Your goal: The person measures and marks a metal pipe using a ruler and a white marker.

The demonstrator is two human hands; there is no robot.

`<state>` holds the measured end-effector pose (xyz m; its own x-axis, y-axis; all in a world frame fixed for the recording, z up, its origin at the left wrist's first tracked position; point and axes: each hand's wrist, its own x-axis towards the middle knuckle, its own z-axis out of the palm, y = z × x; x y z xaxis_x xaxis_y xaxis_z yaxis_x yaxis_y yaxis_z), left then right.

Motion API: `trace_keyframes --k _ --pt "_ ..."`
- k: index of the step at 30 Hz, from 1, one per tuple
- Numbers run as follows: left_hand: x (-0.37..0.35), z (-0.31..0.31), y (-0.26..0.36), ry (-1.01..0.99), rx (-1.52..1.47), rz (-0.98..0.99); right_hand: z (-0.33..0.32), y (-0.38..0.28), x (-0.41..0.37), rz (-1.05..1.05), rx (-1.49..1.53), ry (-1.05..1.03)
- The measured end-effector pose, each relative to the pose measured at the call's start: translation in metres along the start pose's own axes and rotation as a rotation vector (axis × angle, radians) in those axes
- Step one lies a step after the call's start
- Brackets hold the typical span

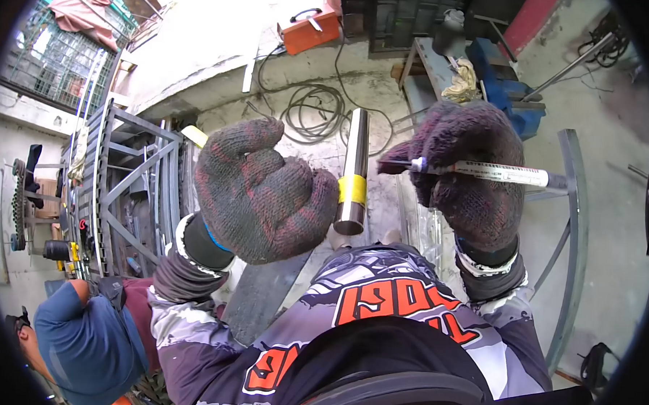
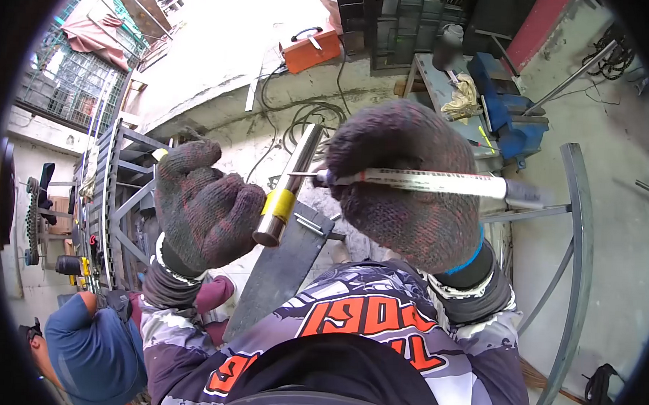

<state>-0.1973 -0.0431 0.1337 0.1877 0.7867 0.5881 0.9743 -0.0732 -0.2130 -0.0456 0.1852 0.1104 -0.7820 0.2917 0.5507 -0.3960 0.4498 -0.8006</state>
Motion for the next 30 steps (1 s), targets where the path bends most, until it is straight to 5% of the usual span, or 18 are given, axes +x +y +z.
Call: trace_keyframes --k 5,10,13,24,30 --pt "0.003 -0.010 0.004 -0.056 0.023 0.064 0.005 -0.021 0.015 0.217 0.388 -0.099" --pt "0.000 -0.013 0.005 -0.064 0.066 0.090 0.026 -0.019 0.024 -0.034 0.506 -0.099" --pt "-0.001 -0.015 0.003 -0.082 0.047 0.100 0.016 -0.023 0.027 0.077 0.699 -0.287" --pt "0.002 -0.010 0.000 0.043 0.039 0.198 0.016 -0.033 0.040 0.072 0.529 -0.446" --pt "0.005 -0.007 -0.001 0.111 0.038 0.213 0.023 -0.035 0.034 0.111 0.468 -0.355"
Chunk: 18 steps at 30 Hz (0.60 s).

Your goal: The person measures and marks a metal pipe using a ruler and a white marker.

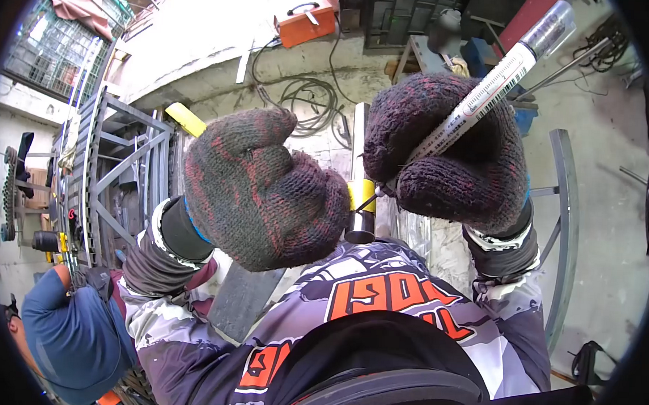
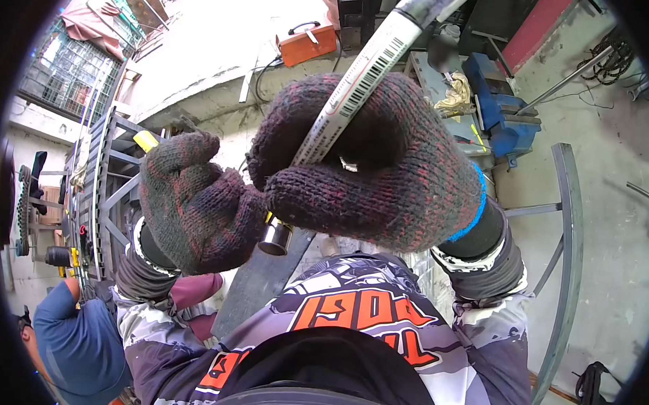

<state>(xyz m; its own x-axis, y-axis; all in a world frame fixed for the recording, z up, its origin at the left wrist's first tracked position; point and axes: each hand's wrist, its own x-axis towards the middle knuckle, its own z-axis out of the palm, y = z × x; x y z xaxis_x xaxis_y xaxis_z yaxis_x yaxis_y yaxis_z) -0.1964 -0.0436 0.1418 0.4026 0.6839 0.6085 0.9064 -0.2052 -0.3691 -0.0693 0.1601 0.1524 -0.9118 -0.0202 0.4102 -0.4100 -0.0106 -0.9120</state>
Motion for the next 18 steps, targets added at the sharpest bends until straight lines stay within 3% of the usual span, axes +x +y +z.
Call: trace_keyframes --k 7,9,11,15,18 --pt "0.000 0.000 0.001 -0.055 0.008 -0.007 -0.004 0.001 -0.005 -0.090 -0.045 -0.024" --pt "-0.002 0.003 0.005 -0.039 0.015 -0.030 -0.003 -0.009 -0.006 0.177 -0.002 0.065" --pt "-0.002 0.003 0.006 -0.024 0.021 -0.054 -0.004 -0.009 -0.009 0.198 0.049 0.080" --pt "-0.010 -0.008 0.006 -0.188 0.079 -0.030 -0.005 -0.004 -0.014 0.216 0.140 0.129" --pt "-0.009 -0.012 0.008 -0.229 0.058 -0.086 -0.004 -0.002 -0.016 0.176 0.047 0.129"
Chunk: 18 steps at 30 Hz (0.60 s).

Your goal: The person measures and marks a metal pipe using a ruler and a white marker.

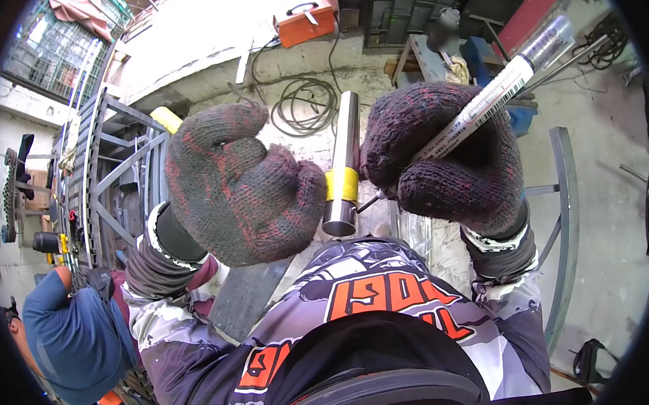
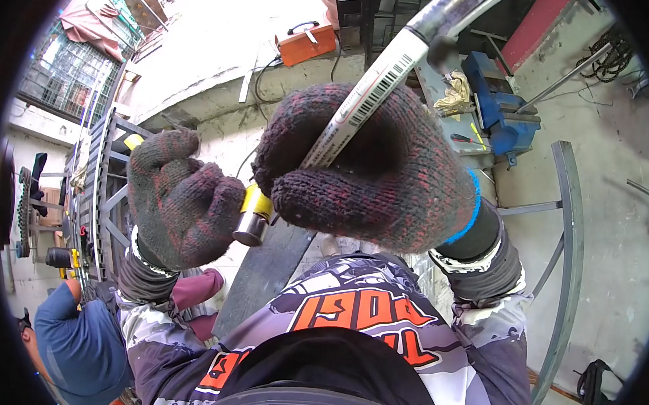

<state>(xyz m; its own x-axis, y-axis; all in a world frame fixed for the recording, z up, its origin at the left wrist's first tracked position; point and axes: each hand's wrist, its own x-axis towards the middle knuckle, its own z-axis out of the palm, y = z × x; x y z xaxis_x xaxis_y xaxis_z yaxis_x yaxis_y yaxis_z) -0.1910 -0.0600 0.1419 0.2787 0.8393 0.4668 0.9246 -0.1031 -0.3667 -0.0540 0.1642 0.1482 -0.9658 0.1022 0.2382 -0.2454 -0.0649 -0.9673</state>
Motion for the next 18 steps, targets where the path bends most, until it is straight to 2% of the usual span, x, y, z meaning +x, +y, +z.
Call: trace_keyframes --k 1,3,6,10,14,17,18 --pt "0.001 -0.001 0.000 0.026 -0.015 -0.034 -0.004 0.004 0.003 -0.002 0.001 0.002" --pt "0.001 0.004 0.004 0.077 -0.015 -0.064 -0.016 0.015 0.011 -0.310 -0.008 -0.210" --pt "0.001 0.004 0.004 0.128 -0.002 -0.053 -0.021 0.019 0.011 -0.361 0.112 -0.158" --pt "0.003 0.003 0.007 0.091 0.004 -0.063 -0.018 0.029 0.013 -0.494 0.086 -0.157" --pt "0.006 0.005 0.005 0.053 -0.028 -0.023 -0.018 0.026 0.010 -0.372 0.182 -0.180" --pt "0.006 0.006 0.005 -0.019 0.027 0.075 -0.023 0.020 0.010 -0.321 0.059 -0.221" --pt "0.014 0.005 0.010 -0.036 -0.077 0.025 -0.026 0.019 0.010 -0.301 0.031 -0.244"
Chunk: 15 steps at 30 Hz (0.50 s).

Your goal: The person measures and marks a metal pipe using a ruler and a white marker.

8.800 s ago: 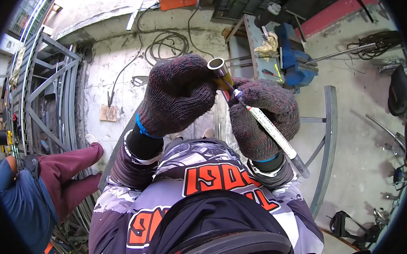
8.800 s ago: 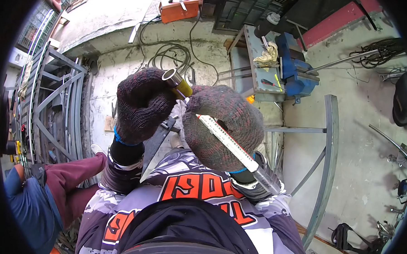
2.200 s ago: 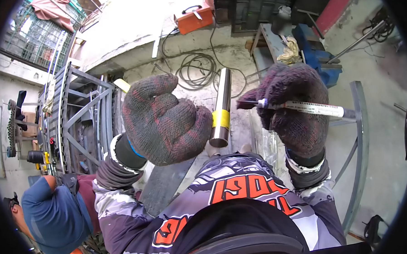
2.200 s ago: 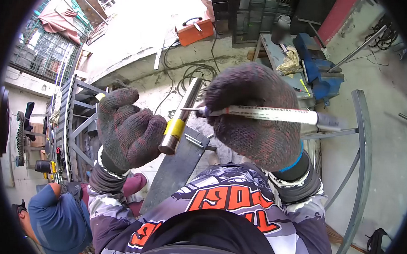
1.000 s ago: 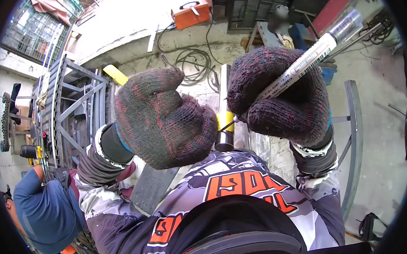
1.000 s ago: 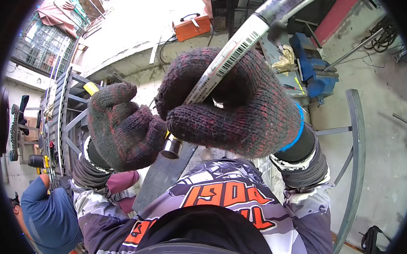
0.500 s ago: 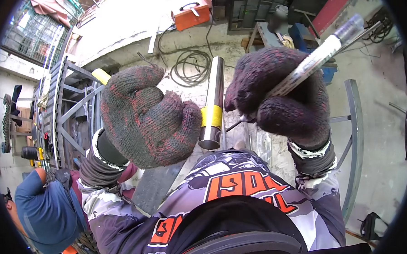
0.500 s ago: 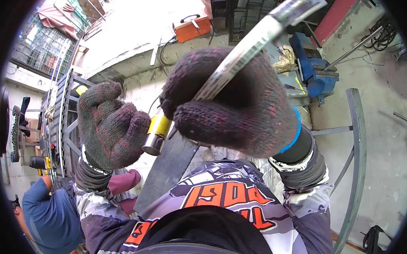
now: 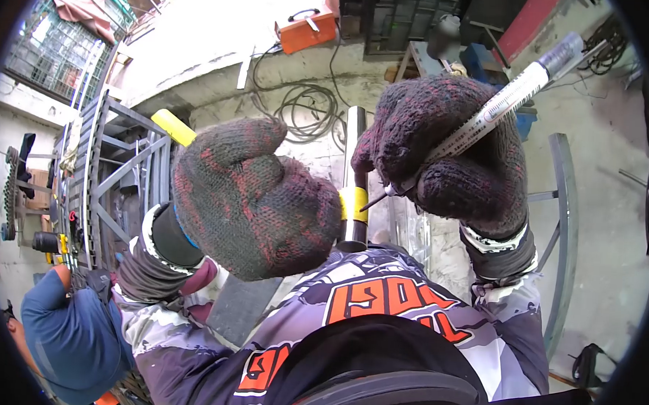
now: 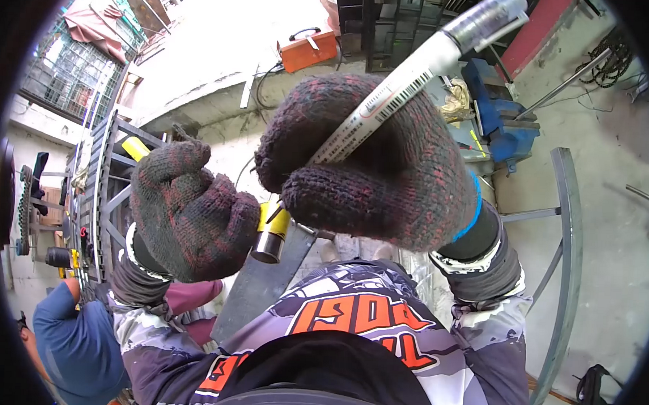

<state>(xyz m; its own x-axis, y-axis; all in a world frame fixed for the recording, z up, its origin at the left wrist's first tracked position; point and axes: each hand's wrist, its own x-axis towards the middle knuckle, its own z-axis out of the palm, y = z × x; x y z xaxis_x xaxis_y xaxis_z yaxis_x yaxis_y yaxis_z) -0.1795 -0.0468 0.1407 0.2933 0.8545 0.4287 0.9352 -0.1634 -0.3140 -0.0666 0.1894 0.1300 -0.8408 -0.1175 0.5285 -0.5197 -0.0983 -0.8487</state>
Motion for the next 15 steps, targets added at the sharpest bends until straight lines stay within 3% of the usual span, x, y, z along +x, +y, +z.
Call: trace_keyframes --k 1,2,3,5,6,7,9,12,15 --pt "0.005 -0.003 -0.002 0.008 -0.006 -0.012 0.000 -0.001 0.002 0.026 -0.021 -0.027" --pt "0.009 -0.004 -0.006 0.058 -0.036 -0.002 0.018 0.000 0.004 0.062 0.066 0.193" --pt "0.010 -0.005 -0.009 0.106 -0.064 0.010 0.018 -0.008 0.008 0.069 0.061 0.187" --pt "0.011 -0.004 -0.012 0.160 -0.112 -0.020 0.016 -0.028 0.019 0.219 -0.075 0.004" --pt "0.012 -0.006 -0.015 0.194 -0.131 -0.011 0.021 -0.020 0.028 0.094 -0.082 0.066" --pt "0.012 -0.008 -0.018 0.226 -0.149 -0.003 0.018 -0.024 0.034 0.098 -0.084 0.063" --pt "0.008 -0.010 -0.014 0.197 -0.152 -0.049 0.011 -0.033 0.037 0.122 -0.230 -0.178" --pt "0.004 -0.011 -0.010 0.163 -0.167 -0.123 0.010 -0.011 0.034 -0.027 -0.078 -0.161" --pt "0.006 -0.012 -0.012 0.151 -0.194 -0.133 0.011 -0.016 0.034 0.042 -0.081 -0.155"
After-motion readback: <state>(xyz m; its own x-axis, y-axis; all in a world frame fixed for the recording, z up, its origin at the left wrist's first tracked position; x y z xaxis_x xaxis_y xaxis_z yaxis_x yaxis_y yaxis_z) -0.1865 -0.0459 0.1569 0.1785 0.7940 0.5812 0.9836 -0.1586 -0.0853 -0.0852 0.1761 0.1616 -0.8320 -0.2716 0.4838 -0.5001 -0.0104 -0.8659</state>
